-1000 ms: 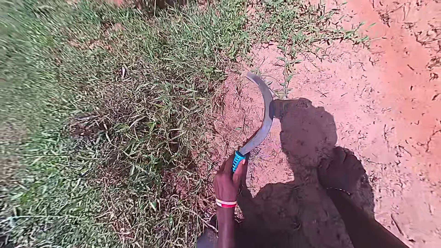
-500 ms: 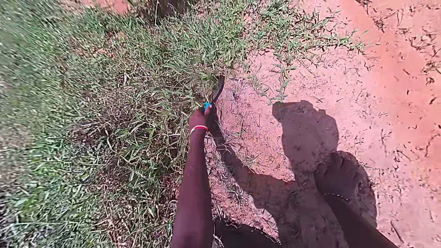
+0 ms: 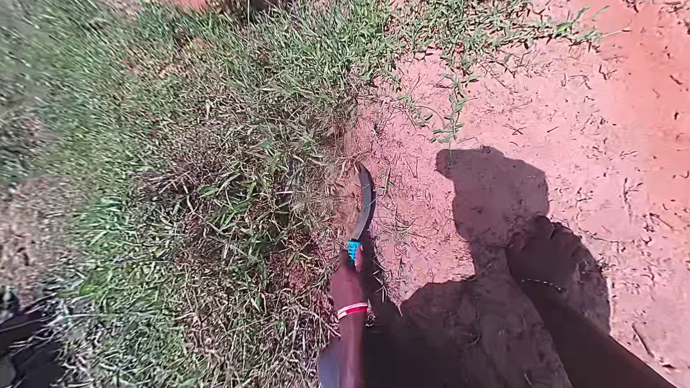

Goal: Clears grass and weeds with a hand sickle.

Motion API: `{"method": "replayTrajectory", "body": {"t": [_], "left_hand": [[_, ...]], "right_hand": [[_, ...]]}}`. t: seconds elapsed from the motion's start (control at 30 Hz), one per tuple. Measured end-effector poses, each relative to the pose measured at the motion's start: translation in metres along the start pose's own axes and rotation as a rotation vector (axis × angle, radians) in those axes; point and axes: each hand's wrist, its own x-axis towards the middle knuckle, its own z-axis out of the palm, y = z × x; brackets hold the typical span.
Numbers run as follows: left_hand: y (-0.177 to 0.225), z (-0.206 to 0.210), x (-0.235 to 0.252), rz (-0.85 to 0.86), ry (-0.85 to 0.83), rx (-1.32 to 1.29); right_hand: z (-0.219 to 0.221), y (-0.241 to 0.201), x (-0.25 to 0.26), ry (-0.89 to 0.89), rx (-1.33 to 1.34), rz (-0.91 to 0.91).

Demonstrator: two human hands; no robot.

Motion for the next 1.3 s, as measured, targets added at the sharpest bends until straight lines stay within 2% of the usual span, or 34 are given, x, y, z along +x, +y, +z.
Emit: {"method": "replayTrajectory", "body": {"t": [0.1,0.3,0.4,0.5,0.6,0.73,0.83,0.9,1.0,1.13,1.3], "left_hand": [[-0.018,0.003,-0.038,-0.005,0.008,-0.027],[0.01,0.003,-0.028,0.133,0.085,-0.226],[0.05,-0.01,-0.005,0.204,0.059,-0.174],[0.09,-0.023,0.041,0.199,0.022,-0.071],[0.101,-0.028,0.085,0.176,0.04,-0.109],[0.067,-0.042,0.12,0.188,0.062,-0.176],[0.028,-0.05,0.135,0.085,0.055,-0.047],[0.0,-0.047,0.119,0.048,0.024,0.052],[-0.04,-0.02,0.063,-0.015,0.027,0.048],[-0.046,-0.015,0.016,-0.03,0.021,-0.04],[-0.025,-0.028,0.008,-0.044,0.014,-0.059]], "right_hand": [[0.001,0.001,-0.002,-0.02,-0.007,0.024],[0.002,0.002,0.001,-0.009,-0.012,0.016],[0.003,0.002,0.0,-0.017,-0.024,0.011],[0.001,0.0,0.0,-0.007,-0.006,-0.009],[-0.002,0.001,0.002,-0.015,-0.005,-0.013],[-0.002,-0.002,-0.001,-0.025,0.039,-0.003],[-0.001,-0.003,0.001,0.012,0.027,-0.013],[0.001,0.0,0.001,0.037,0.032,-0.014],[0.001,0.002,-0.001,0.018,0.088,-0.029],[0.004,0.004,0.0,0.049,0.12,-0.045],[0.001,0.0,0.001,0.032,0.076,-0.027]]}}
